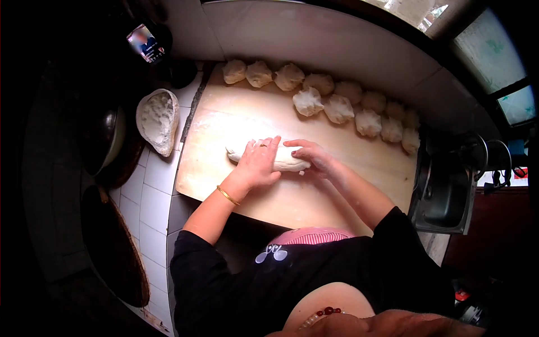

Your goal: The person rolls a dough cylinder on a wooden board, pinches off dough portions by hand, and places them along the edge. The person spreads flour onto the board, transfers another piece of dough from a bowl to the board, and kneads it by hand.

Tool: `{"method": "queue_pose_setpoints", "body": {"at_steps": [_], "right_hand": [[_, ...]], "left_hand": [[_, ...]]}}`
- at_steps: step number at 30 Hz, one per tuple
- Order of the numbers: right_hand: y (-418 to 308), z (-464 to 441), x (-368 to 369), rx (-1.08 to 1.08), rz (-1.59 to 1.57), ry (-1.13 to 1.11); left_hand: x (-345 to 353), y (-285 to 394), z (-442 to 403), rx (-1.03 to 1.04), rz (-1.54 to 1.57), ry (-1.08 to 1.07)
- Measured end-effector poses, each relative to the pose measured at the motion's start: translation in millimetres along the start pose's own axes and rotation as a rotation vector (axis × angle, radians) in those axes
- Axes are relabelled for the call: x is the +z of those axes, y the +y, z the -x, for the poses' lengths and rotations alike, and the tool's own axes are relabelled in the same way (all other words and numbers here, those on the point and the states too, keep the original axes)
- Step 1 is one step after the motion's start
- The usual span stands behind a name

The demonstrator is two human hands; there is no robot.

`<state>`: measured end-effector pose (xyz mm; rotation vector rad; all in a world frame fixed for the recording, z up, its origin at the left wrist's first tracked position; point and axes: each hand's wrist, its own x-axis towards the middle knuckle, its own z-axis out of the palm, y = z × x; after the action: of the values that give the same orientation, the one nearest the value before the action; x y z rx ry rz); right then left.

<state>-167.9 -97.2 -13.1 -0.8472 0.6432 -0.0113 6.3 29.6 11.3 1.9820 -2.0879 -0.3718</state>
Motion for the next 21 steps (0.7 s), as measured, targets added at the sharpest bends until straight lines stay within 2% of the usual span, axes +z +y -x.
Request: {"method": "queue_pose_setpoints", "body": {"at_steps": [4, 13, 21], "right_hand": [[2, -9, 0, 0.0, 0.01, -0.066], [8, -32, 7, -0.021, -0.025, -0.009], [-2, -12, 12, -0.076, -0.002, 0.01]], "left_hand": [[-3, 1, -2, -0.073, -0.048, -0.125], [8, 3, -11, -0.134, -0.074, -0.027], [9, 6, -17, -0.162, -0.192, -0.128]]}}
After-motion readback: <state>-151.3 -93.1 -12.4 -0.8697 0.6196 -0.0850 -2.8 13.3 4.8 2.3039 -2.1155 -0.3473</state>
